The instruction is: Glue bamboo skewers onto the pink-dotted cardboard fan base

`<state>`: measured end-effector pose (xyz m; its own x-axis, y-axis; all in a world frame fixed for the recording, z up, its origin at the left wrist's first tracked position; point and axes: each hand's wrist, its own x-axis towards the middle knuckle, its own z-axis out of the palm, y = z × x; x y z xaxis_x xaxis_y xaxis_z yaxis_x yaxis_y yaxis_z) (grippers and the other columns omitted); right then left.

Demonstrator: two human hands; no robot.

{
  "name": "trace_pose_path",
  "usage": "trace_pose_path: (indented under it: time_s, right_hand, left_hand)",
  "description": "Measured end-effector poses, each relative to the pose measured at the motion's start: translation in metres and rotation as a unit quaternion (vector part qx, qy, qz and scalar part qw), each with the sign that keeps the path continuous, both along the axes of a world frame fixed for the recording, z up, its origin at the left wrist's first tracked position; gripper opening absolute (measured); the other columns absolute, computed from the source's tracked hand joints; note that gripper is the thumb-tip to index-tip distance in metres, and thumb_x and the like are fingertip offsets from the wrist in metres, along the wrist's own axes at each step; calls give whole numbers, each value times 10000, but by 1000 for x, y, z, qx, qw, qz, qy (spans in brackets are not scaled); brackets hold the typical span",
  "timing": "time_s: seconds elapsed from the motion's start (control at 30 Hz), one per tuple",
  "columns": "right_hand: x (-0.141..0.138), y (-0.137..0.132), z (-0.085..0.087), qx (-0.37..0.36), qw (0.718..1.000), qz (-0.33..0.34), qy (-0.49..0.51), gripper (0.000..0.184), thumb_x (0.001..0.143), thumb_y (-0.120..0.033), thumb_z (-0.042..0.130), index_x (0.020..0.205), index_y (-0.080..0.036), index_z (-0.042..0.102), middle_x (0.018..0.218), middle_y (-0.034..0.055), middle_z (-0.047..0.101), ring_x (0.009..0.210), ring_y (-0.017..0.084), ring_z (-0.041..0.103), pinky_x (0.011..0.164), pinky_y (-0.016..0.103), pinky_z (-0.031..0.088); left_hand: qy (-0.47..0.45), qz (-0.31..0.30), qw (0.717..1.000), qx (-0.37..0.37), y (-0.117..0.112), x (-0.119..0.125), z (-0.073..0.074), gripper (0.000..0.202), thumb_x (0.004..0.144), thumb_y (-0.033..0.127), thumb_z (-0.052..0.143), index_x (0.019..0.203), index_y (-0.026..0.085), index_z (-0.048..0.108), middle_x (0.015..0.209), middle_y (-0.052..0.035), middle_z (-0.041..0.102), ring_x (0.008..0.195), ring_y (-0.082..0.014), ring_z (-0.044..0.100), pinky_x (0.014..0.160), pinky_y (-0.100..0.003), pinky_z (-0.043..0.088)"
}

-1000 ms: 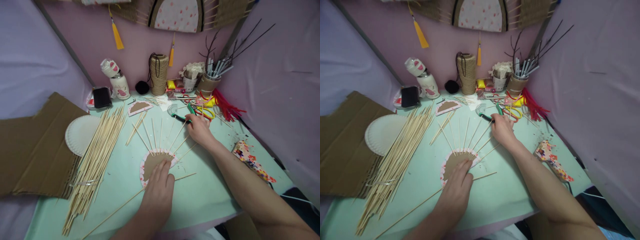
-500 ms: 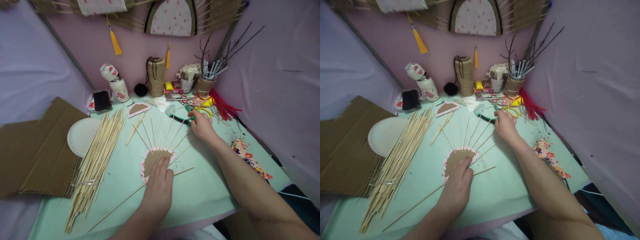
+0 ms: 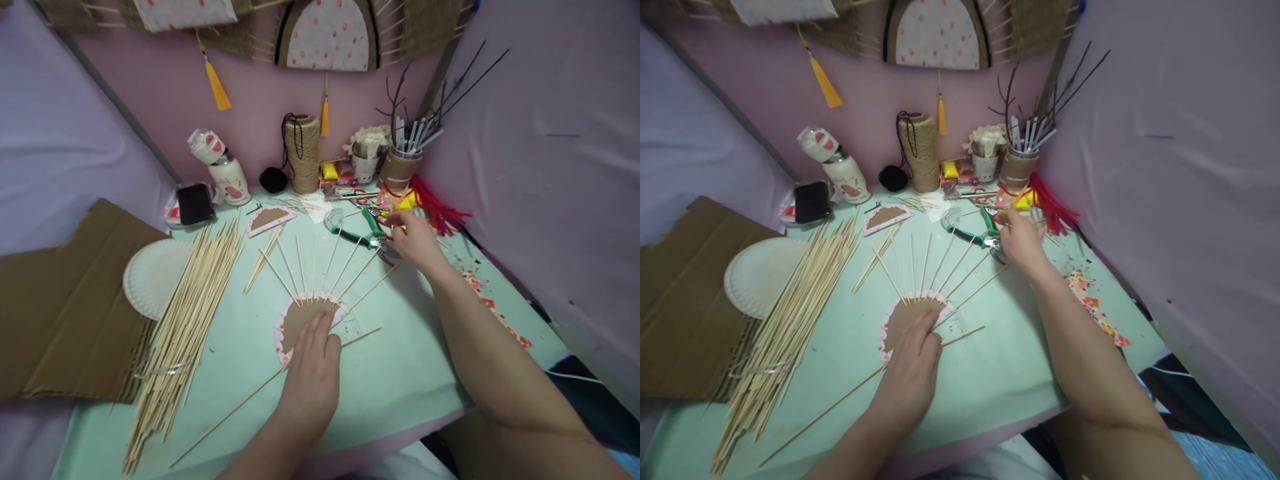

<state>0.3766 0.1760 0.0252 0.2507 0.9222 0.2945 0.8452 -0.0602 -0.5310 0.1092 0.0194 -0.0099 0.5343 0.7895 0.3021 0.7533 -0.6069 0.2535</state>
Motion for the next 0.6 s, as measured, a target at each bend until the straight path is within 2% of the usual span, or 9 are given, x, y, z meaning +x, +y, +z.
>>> trace_pose_path:
  time_s: [0.23, 0.33, 0.47, 0.6]
  right_hand:
    - [-3, -2, 6, -43, 999, -10, -12, 378, 770, -133, 420, 1018, -213, 694, 1119, 89, 730, 1108, 342, 613, 940, 554, 399]
    - [-3, -3, 8, -57, 998, -11, -17, 384, 783, -121, 415, 1021, -215, 700, 1138, 81, 727, 1131, 335, 608, 951, 538, 400]
    - [-1, -5, 10, -76, 997, -9, -29, 384, 799, -126, 412, 1029, -216, 707, 1146, 73, 725, 1140, 327, 608, 956, 518, 403]
    - [-3, -5, 9, -97, 995, 18, -24, 376, 806, -131, 417, 1023, -228, 708, 1115, 49, 735, 1116, 297, 620, 945, 477, 415]
  left_hand:
    - [-41, -3, 998, 37, 0, 0, -5, 230, 828, -56, 435, 860, 157, 517, 1312, -169, 561, 1290, -311, 477, 1028, -523, 440]
    - [-67, -20, 997, 43, 0, -1, 0, 237, 833, -53, 434, 880, 161, 525, 1257, -159, 596, 1259, -308, 498, 967, -501, 440]
    - [-95, -31, 994, 48, -1, -1, 9, 245, 852, -38, 430, 908, 171, 545, 1187, -128, 638, 1205, -267, 539, 891, -423, 407]
    - [-125, -29, 990, 53, -2, -1, 15, 208, 879, 0, 453, 907, 176, 560, 1139, -112, 663, 1143, -232, 575, 866, -377, 371]
